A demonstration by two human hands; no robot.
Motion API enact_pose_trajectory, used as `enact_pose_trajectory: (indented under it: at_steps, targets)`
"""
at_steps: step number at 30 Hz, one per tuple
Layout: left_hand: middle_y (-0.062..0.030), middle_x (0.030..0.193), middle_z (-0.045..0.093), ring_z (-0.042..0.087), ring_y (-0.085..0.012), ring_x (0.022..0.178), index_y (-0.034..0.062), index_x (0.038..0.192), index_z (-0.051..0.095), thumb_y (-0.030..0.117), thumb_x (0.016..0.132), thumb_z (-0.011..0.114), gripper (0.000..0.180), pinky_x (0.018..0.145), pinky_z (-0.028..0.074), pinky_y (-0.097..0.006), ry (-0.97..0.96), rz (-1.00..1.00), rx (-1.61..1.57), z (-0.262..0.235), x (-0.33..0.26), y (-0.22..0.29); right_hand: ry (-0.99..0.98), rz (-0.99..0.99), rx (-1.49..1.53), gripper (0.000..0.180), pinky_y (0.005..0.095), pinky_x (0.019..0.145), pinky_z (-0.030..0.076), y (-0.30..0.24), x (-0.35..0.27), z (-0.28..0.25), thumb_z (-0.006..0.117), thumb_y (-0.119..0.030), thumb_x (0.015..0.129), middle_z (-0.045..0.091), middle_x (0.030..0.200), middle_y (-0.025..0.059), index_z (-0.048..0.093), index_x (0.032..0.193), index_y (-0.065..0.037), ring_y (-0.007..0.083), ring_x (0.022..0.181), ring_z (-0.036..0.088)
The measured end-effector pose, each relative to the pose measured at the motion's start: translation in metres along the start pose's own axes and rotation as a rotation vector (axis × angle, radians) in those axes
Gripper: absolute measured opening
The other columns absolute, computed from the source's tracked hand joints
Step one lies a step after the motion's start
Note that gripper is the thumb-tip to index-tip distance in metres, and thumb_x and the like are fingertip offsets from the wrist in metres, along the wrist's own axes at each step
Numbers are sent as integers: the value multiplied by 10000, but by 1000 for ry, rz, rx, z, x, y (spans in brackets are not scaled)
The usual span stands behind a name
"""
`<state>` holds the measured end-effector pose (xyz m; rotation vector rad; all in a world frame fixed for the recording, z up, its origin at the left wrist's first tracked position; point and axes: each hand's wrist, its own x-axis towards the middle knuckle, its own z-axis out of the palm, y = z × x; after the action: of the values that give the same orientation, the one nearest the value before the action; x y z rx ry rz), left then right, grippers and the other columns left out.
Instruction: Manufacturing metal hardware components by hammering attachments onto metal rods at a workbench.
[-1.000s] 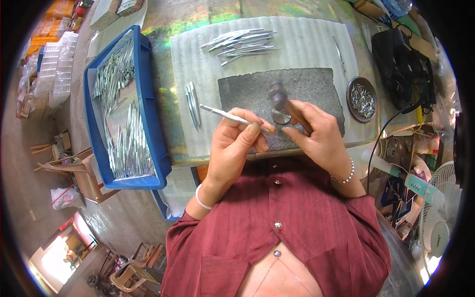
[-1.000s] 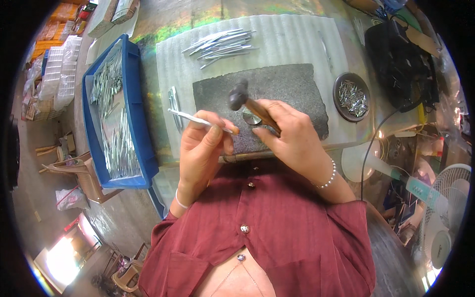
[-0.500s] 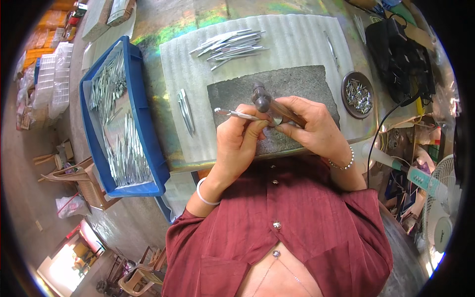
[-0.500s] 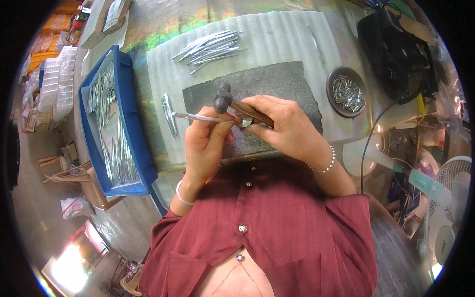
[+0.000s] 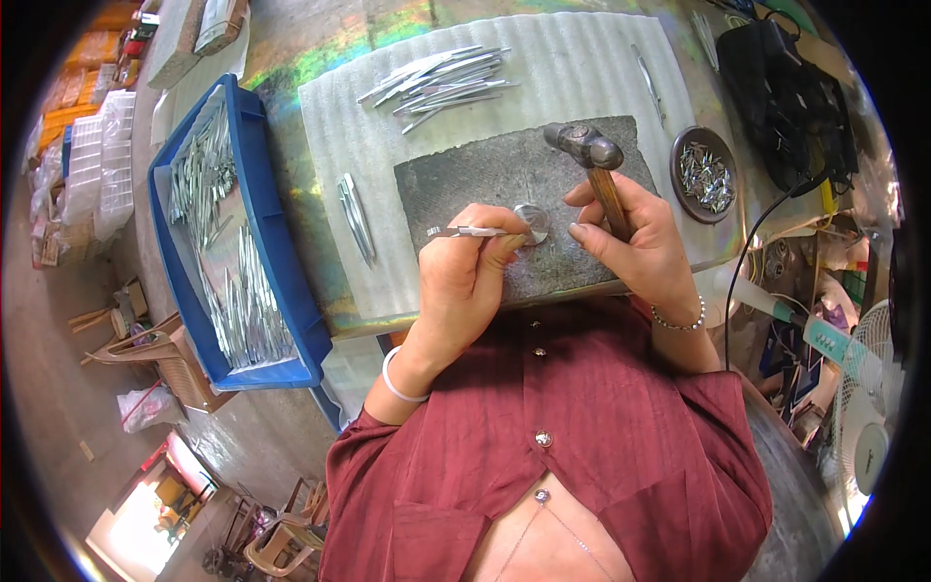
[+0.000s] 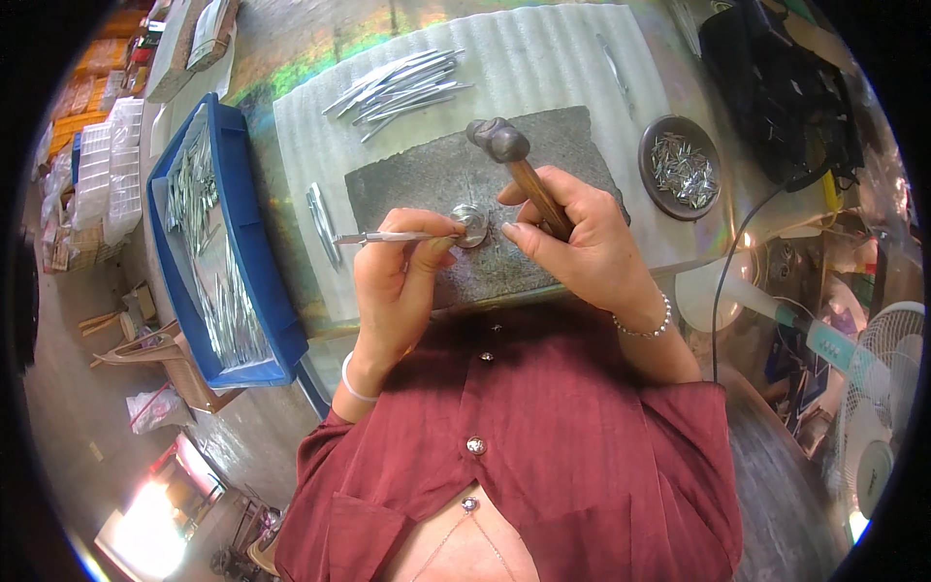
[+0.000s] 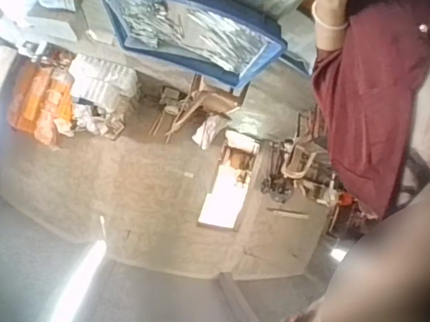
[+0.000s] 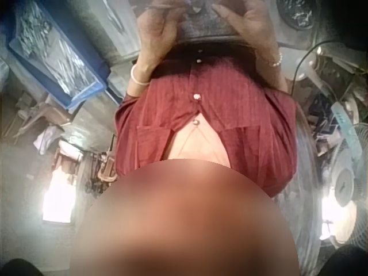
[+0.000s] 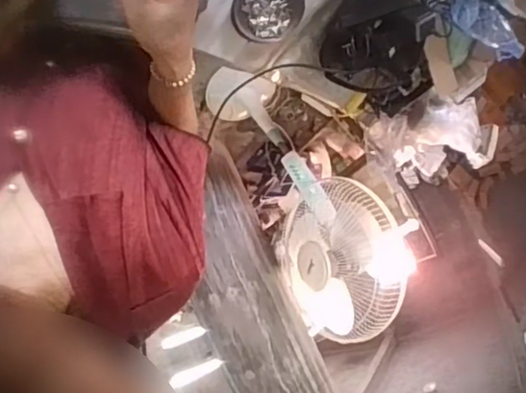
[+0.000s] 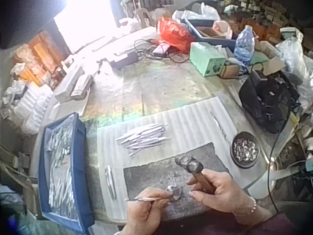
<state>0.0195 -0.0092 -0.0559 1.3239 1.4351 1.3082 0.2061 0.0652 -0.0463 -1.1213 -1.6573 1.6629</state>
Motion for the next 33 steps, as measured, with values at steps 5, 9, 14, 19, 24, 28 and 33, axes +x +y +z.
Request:
enact_pose_trajectory:
  at_steps: [5, 9, 14, 19, 24, 28, 33]
  targets:
    - [-77, 933, 597, 566, -118, 777, -20, 965, 584, -23, 889, 543, 87, 655, 484, -228, -98, -44, 52, -4, -1, 3, 12, -13, -20, 212, 202, 520, 326, 0, -1, 1, 647, -12, 788, 466, 637, -42, 579, 989, -13, 19, 573, 381]
    - [-84, 782, 588, 555, -152, 604, -11, 874, 585, -39, 856, 560, 42, 552, 452, -264, -11, 10, 29, 2, 1, 1, 16, -28, -5, 212, 209, 523, 335, 3, -1, 1, 651, -16, 788, 471, 636, -33, 578, 987, -12, 27, 570, 385]
    - [-81, 781, 587, 558, -148, 612, -12, 877, 582, -35, 869, 549, 40, 552, 453, -265, -26, 12, 18, 1, 1, 1, 11, -46, -2, 210, 210, 524, 338, 4, -1, 1, 652, -19, 790, 472, 636, -31, 577, 987, -14, 32, 570, 387]
    - [-94, 795, 590, 579, -204, 610, 5, 875, 578, -73, 804, 563, 107, 555, 472, -294, -49, 104, 160, 1, 4, 4, -32, -33, -40, 241, 163, 564, 349, 1, -2, -2, 643, 10, 797, 517, 711, -48, 559, 1023, -3, -2, 633, 438]
    - [-79, 809, 561, 607, -261, 640, 67, 930, 551, -34, 686, 571, 264, 529, 483, -340, -101, 357, 571, 5, 3, 8, -43, -167, 45, 197, 229, 524, 368, -23, -7, 6, 671, -43, 785, 500, 636, -1, 593, 962, -6, 64, 556, 426]
    - [-74, 806, 543, 594, -245, 615, 60, 945, 542, 36, 699, 586, 251, 512, 482, -332, -77, 411, 592, 4, 4, 20, -294, -412, -89, 230, 271, 525, 430, -46, -3, -2, 717, -55, 710, 521, 665, 77, 597, 896, 5, 208, 563, 524]
    - [-82, 792, 580, 614, -261, 667, 57, 884, 600, 57, 664, 633, 222, 560, 510, -352, -258, 418, 622, -8, 6, 19, -255, -667, -298, 189, 307, 516, 463, -69, 7, 16, 688, -8, 686, 587, 716, 106, 582, 843, -12, 248, 609, 602]
